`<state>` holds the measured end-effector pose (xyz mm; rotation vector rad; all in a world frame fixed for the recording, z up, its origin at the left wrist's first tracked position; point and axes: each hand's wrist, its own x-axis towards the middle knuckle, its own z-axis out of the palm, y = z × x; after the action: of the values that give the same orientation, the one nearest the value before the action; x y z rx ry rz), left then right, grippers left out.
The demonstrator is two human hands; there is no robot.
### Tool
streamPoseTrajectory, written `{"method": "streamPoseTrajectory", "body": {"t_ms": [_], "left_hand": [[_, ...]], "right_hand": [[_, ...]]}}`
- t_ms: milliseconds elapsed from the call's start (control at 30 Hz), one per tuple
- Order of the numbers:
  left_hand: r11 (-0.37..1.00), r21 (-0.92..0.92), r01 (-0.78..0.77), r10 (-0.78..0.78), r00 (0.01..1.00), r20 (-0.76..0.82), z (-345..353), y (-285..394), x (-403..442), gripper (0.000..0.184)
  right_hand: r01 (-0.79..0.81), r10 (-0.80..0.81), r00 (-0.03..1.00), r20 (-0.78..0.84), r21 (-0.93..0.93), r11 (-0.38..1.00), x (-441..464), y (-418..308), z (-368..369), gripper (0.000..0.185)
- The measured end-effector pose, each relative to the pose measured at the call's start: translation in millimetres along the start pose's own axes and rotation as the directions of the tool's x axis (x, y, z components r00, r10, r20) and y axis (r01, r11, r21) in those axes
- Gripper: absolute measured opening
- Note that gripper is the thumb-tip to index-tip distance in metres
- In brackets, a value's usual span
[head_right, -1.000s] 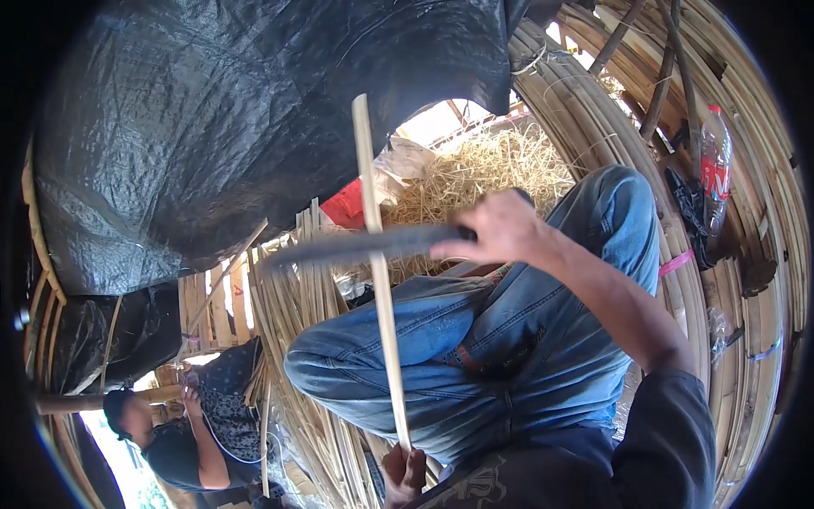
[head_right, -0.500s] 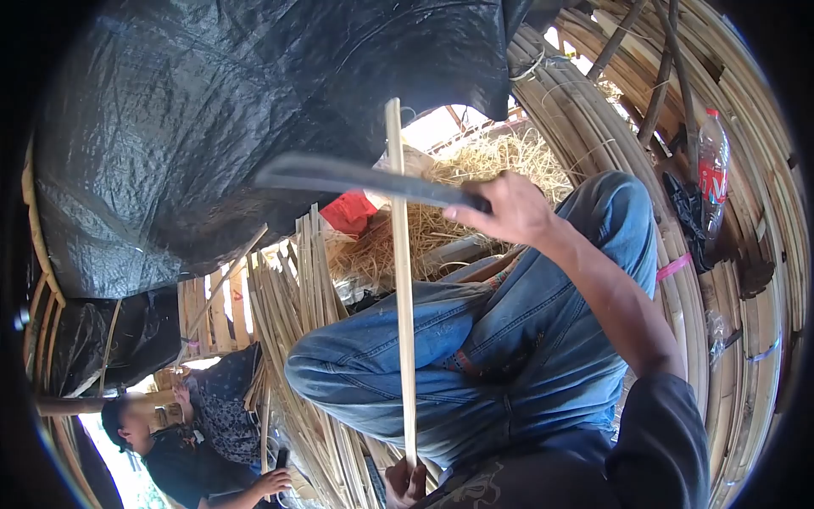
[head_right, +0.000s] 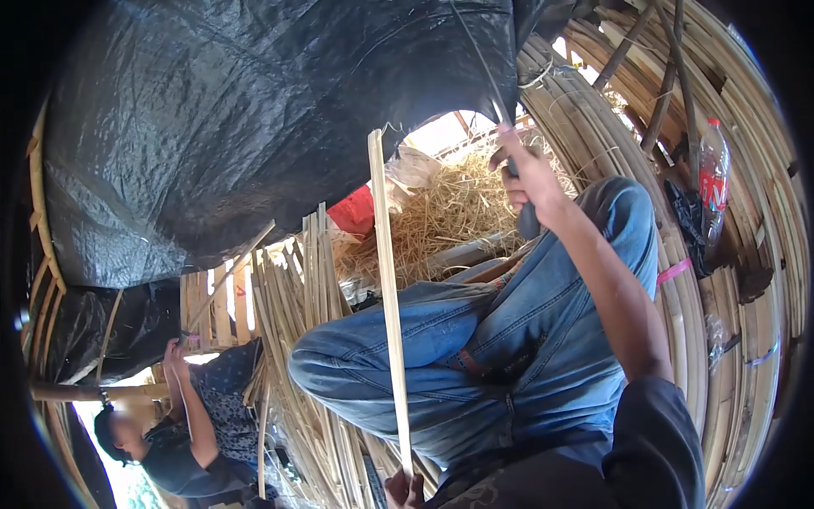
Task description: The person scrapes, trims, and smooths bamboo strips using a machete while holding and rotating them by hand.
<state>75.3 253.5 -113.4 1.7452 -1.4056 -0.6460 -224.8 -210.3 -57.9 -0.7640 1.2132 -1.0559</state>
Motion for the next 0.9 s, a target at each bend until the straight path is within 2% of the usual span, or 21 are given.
{"method": "streamPoseTrajectory", "body": {"t_ms": [133,200,333,400,433,500,533,567,600,633,700,767,800,833,867,900], "left_hand": [[1.000,-0.024,-0.018,0.018,1.000,0.018,6.3,-0.4,2.8,0.042],[0.999,-0.025,-0.033,0.034,0.998,0.050,6.5,0.7,6.6,0.042],[0.998,-0.042,-0.045,0.049,0.993,0.105,10.7,2.6,7.4,0.042],[0.996,-0.054,-0.072,0.079,0.985,0.151,7.8,7.9,13.8,0.042],[0.993,-0.062,-0.096,0.106,0.978,0.182,4.0,12.5,17.8,0.042],[0.969,-0.123,-0.214,0.239,0.937,0.256,-1.4,11.5,38.7,0.042],[0.902,-0.183,-0.391,0.424,0.883,0.201,3.2,-33.9,49.7,0.029],[0.999,-0.032,0.020,-0.005,0.919,0.393,-5.3,46.4,89.5,0.059],[0.990,-0.076,0.115,-0.070,0.893,0.444,-5.1,62.1,111.4,0.051],[0.982,-0.137,0.133,-0.069,0.917,0.392,6.8,69.8,130.4,0.051],[0.984,-0.144,0.106,-0.046,0.929,0.367,29.3,87.8,180.7,0.056],[0.902,-0.414,0.120,0.048,0.927,0.373,57.7,114.2,224.8,0.067],[0.897,-0.429,0.105,0.062,0.932,0.357,69.7,120.8,245.0,0.067],[0.833,-0.524,0.176,0.087,0.894,0.439,79.7,125.1,263.4,0.065],[0.759,-0.600,0.252,0.126,0.848,0.515,87.3,129.3,281.1,0.064],[0.759,-0.607,0.238,0.138,0.851,0.506,92.5,135.1,301.3,0.064]], "right_hand": [[0.161,-0.158,0.980,0.120,-0.018,0.987,-11.5,10.3,7.3,0.066],[0.270,-0.245,0.949,0.196,-0.110,0.957,-13.2,12.3,9.0,0.067],[0.217,-0.189,0.953,0.237,-0.101,0.971,-16.2,13.3,19.4,0.040],[0.180,-0.173,0.966,0.194,-0.014,0.984,-20.8,15.3,24.8,0.034],[0.199,-0.210,0.942,0.260,0.068,0.978,-22.3,13.4,23.2,0.027],[0.161,-0.190,0.945,0.265,0.125,0.979,-26.1,10.3,22.3,0.024],[0.125,-0.171,0.946,0.275,0.179,0.976,-28.4,9.5,22.7,0.021],[0.119,-0.167,0.945,0.280,0.181,0.976,-31.4,8.7,23.6,0.021],[0.108,-0.157,0.944,0.289,0.178,0.978,-34.1,7.4,25.1,0.020],[0.101,-0.151,0.942,0.300,0.175,0.979,-36.2,7.1,27.5,0.019],[0.125,-0.170,0.925,0.339,0.150,0.981,-39.7,5.6,31.4,0.019],[0.180,-0.193,0.907,0.373,0.070,0.981,-43.4,-3.7,36.3,0.021],[0.222,-0.206,0.897,0.390,0.004,0.975,-41.0,-8.5,36.5,0.024],[0.236,-0.215,0.892,0.397,-0.005,0.972,-36.9,-12.2,37.1,0.024],[0.471,-0.375,0.830,0.413,-0.159,0.868,-31.7,-15.3,38.6,0.027],[0.665,-0.513,0.730,0.451,-0.296,0.686,-27.0,-19.7,40.6,0.030]]}}
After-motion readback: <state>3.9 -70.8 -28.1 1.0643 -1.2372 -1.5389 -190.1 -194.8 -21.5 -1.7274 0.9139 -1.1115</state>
